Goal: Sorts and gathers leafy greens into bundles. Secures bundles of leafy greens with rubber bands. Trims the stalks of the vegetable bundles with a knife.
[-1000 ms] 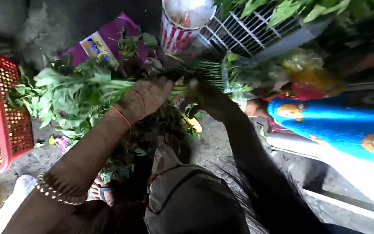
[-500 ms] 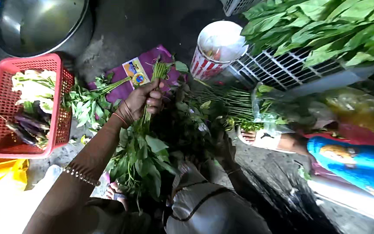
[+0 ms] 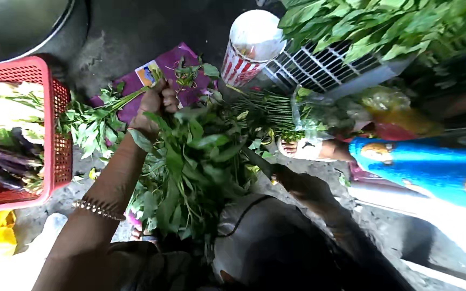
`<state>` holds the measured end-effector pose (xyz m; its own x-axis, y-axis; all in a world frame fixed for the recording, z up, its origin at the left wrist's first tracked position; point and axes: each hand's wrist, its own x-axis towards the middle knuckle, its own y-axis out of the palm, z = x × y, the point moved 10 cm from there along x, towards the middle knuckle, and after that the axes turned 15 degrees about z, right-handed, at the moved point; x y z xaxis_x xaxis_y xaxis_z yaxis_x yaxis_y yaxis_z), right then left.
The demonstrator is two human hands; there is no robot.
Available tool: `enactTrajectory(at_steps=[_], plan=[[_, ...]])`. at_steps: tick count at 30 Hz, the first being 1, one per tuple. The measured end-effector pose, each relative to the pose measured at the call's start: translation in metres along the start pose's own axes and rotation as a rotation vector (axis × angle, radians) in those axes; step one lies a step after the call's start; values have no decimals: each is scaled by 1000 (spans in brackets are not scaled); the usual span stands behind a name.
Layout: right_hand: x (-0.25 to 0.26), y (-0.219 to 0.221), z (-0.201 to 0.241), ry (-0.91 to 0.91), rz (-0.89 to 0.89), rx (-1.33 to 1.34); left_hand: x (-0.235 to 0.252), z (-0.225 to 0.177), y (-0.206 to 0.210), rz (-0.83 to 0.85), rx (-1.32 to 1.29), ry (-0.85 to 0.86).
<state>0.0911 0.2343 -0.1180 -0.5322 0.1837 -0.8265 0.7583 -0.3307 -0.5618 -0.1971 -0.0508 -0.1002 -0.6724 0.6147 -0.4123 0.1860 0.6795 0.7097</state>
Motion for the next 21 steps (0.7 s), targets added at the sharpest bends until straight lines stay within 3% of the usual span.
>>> enactTrajectory(at_steps=[3, 5, 7, 9, 12, 16, 21], plan=[[-8, -7, 20, 147, 53, 8, -14, 0, 35, 62, 598, -146], [-7, -7, 22, 151, 119, 116, -19, 19, 54, 127, 1007, -215], [-1, -8, 24, 63, 144, 292, -22, 46, 67, 208, 1296, -242], [9, -14, 37, -113, 75, 514, -20, 67, 75, 293, 1425, -281], [20, -26, 73, -355, 47, 770, -21, 92, 77, 401, 1378, -345], [28, -48, 118, -676, 22, 1074, -27, 119, 67, 504, 1005, -486], [41, -52, 138, -829, 60, 1333, -37, 138, 65, 571, 854, -626]])
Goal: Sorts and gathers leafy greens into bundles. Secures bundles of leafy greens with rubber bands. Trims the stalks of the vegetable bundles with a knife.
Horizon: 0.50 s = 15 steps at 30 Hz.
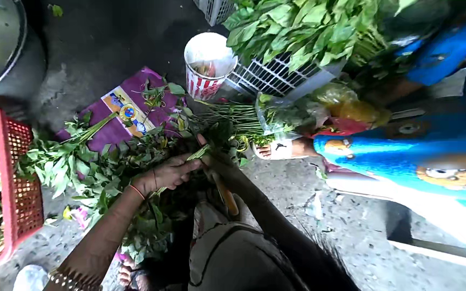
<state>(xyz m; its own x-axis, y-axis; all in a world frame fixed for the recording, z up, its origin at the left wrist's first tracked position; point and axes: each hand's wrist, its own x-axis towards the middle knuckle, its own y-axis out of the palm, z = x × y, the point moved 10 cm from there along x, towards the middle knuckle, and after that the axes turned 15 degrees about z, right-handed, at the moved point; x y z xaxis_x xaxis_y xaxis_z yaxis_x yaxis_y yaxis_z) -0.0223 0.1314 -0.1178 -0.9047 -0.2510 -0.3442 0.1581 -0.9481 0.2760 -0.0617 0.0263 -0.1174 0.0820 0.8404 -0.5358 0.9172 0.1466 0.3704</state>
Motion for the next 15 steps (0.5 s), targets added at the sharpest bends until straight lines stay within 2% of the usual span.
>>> enactTrajectory(at_steps=[10, 13, 15], plan=[[-1, -5, -11, -78, 53, -70, 15, 17, 20, 212, -200, 25], [-5, -8, -10, -74, 36, -65, 18, 19, 21, 220, -206, 9], [-6, -11, -13, -20, -24, -55, 20, 18, 16, 154, -126, -16]])
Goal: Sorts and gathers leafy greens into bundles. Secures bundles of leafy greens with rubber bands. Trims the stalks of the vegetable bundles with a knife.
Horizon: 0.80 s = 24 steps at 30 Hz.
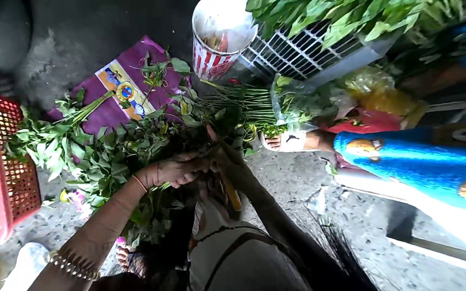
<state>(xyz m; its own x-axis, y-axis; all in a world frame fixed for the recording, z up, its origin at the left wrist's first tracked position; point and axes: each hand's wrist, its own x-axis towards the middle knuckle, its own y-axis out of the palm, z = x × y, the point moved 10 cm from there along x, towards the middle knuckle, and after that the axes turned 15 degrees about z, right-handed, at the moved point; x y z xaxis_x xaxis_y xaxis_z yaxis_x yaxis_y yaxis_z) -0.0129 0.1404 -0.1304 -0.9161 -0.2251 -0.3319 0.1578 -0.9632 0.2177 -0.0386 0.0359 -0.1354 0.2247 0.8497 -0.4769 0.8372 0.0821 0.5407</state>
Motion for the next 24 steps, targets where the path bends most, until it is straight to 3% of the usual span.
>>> enactTrajectory(at_steps=[5, 9, 12, 16, 19, 24], plan=[[-3, -8, -16, 155, -153, 36, -5, -27, -18, -325, 692, -44], [-5, -8, -29, 279, -258, 185, -2, -28, -20, -490, 1003, -277], [-6, -8, -30, 360, -265, 254, -4, -34, -16, -663, 1179, -271], [1, -2, -21, 280, -223, 393, -11, -46, -12, -789, 1251, -233], [5, -3, -11, 256, -247, 279, -18, -52, -7, -868, 1268, -148], [9, -3, -13, 189, -227, 142, -23, -42, -6, -839, 1190, -153]])
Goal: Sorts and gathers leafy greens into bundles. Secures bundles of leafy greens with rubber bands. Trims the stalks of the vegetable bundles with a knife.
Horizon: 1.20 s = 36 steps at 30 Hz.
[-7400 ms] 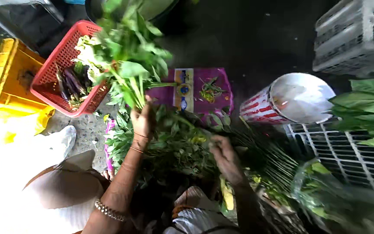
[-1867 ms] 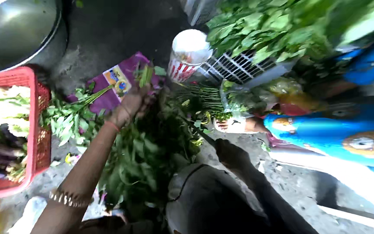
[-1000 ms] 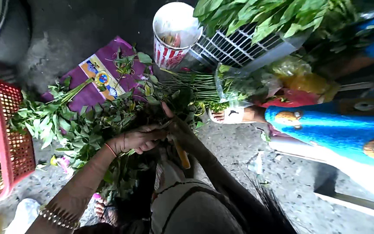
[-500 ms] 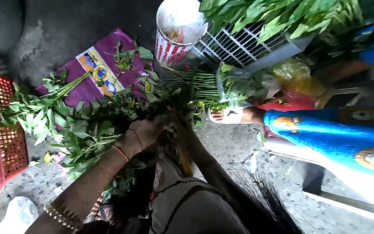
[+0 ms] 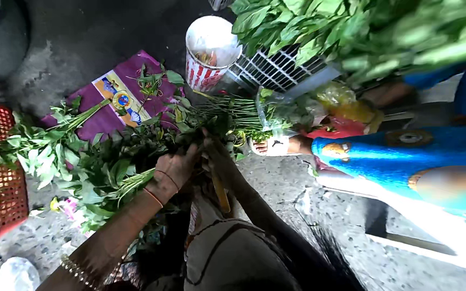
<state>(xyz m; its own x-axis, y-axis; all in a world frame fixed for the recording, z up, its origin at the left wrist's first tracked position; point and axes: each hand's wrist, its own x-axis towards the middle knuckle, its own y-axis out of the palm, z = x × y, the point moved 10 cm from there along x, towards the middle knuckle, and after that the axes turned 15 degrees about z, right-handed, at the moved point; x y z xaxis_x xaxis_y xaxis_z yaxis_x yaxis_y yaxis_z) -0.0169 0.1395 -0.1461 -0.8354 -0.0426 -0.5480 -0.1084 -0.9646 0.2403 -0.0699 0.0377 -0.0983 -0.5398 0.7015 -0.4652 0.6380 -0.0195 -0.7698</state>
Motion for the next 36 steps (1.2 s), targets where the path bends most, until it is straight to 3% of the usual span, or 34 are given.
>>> enactTrajectory(at_steps=[2, 6, 10, 12, 15, 19, 21, 23, 30, 33, 36], plan=[[0, 5, -8, 9, 18, 36, -5, 2, -1, -119, 87, 55], [1, 11, -22, 73, 22, 115, -1, 10, 9, -63, 226, 40], [3, 15, -34, 149, 31, 271, -1, 9, 12, -223, 404, 130], [3, 16, -39, 160, 51, 328, 1, 9, 14, -222, 416, 149], [6, 4, -40, 102, 61, 185, 8, 11, 9, -37, 158, 147], [8, -14, -23, -71, 150, -239, 8, 18, 27, 424, -474, 69], [6, -13, -19, -125, 187, -279, 12, 20, 41, 529, -702, 78], [2, -11, -17, -149, 205, -303, 13, 19, 47, 569, -737, 115], [7, -9, -22, -105, 179, -279, 11, 8, 39, 395, -276, 89], [9, -7, -36, -17, 162, -130, 9, 4, 36, 217, 50, 10], [5, -1, -45, 92, 117, 50, 4, -1, 33, 75, 191, 45]])
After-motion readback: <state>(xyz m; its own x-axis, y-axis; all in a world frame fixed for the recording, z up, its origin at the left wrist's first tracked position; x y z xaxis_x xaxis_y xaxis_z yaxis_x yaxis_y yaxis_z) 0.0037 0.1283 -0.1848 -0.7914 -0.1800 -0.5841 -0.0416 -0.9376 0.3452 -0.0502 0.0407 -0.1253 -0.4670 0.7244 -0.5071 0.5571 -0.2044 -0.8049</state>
